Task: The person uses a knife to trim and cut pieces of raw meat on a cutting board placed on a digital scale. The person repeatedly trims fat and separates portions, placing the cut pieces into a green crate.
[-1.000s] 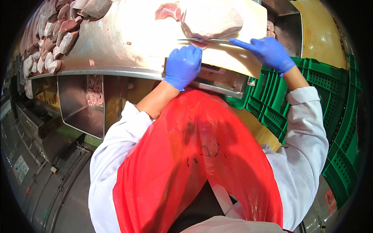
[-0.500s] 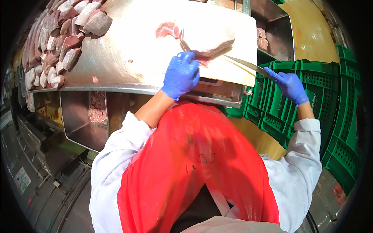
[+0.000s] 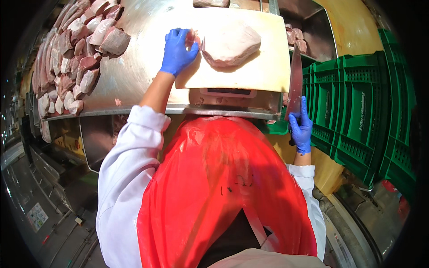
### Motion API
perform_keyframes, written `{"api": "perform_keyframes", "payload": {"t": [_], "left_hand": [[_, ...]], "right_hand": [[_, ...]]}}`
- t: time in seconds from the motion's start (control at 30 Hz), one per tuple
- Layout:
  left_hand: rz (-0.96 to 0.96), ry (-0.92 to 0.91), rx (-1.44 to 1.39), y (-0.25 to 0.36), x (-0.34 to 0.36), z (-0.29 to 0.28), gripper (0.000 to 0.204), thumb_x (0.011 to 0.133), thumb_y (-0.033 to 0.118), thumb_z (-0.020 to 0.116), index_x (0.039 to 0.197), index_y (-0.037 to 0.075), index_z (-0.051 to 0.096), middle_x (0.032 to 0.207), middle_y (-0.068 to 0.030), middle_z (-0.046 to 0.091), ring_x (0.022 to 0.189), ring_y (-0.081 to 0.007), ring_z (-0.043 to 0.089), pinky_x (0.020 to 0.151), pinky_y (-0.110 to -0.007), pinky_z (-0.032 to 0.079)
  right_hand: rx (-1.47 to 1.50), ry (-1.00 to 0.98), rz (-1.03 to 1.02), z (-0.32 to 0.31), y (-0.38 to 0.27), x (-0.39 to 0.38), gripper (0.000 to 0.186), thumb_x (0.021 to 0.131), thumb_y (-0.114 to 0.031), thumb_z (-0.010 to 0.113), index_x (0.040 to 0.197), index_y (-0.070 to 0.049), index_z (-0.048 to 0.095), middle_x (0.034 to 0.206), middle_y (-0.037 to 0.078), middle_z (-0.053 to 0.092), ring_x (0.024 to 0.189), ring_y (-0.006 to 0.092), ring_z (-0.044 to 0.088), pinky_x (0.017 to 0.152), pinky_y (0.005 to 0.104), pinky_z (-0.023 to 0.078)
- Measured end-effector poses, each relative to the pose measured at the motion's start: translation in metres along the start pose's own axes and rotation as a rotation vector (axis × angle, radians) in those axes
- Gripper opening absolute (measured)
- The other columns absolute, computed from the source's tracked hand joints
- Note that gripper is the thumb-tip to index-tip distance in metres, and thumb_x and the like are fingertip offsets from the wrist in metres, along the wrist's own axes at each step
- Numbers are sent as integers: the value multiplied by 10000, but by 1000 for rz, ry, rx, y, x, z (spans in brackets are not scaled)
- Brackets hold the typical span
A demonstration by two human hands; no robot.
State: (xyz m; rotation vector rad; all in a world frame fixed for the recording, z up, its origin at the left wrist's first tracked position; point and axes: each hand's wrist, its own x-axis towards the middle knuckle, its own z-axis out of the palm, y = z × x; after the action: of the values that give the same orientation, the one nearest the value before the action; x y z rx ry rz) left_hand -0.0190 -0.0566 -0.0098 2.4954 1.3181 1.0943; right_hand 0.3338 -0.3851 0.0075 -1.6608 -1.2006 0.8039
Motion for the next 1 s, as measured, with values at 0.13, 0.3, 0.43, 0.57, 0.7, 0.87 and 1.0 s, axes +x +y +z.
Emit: {"api": "perform_keyframes", "payload": {"t": [0.13,0.3,0.43,0.57,0.7,0.87,1.0], "left_hand": [[26,-164,111,-10,32,24,174,844,203,694,993,113,687,1039,-167,649,977,-392,615,859,-506,513],[-9,-278,195,-34,37,23,136,891,252,658,917,119,664,913,-140,718,817,-385,686,727,-486,549],[-282,-228,-3,-6,24,-3,243,939,280,682,932,38,685,743,-105,723,629,-228,710,608,-365,548],[-462,-131,-594,75,27,-34,220,967,227,698,912,13,708,723,-98,712,574,-115,675,562,-283,532],[-351,-392,-956,198,37,12,225,989,222,678,1042,4,690,851,-50,679,596,-128,648,583,-272,542],[99,-449,-684,263,61,103,567,942,472,654,1235,-13,651,1161,-227,714,1027,-326,712,922,-406,548],[-118,-487,-832,162,108,72,411,1028,230,590,1362,-9,575,1164,-114,687,1055,-165,607,948,-323,502]], "right_hand": [[-23,64,-50,5,-8,-10,761,942,18,646,1615,-151,334,697,-25,586,574,41,461,551,227,445],[51,175,38,-23,0,-26,781,948,28,644,1625,-177,311,724,-30,600,574,38,467,538,223,442],[169,360,91,-38,7,-51,793,966,21,649,1632,-220,293,851,-16,647,592,43,494,531,208,454],[282,507,97,-44,20,-73,808,975,41,629,1642,-228,260,958,29,654,617,65,517,541,215,469],[349,529,62,-48,26,-70,823,984,61,598,1653,-222,209,1056,66,629,632,95,526,550,235,480],[363,535,13,-43,11,-54,747,990,44,595,1630,-166,272,1055,70,615,640,103,537,550,246,482],[279,482,64,-37,31,-56,535,998,2,607,1498,-73,433,954,49,625,626,93,560,539,238,480]]}}
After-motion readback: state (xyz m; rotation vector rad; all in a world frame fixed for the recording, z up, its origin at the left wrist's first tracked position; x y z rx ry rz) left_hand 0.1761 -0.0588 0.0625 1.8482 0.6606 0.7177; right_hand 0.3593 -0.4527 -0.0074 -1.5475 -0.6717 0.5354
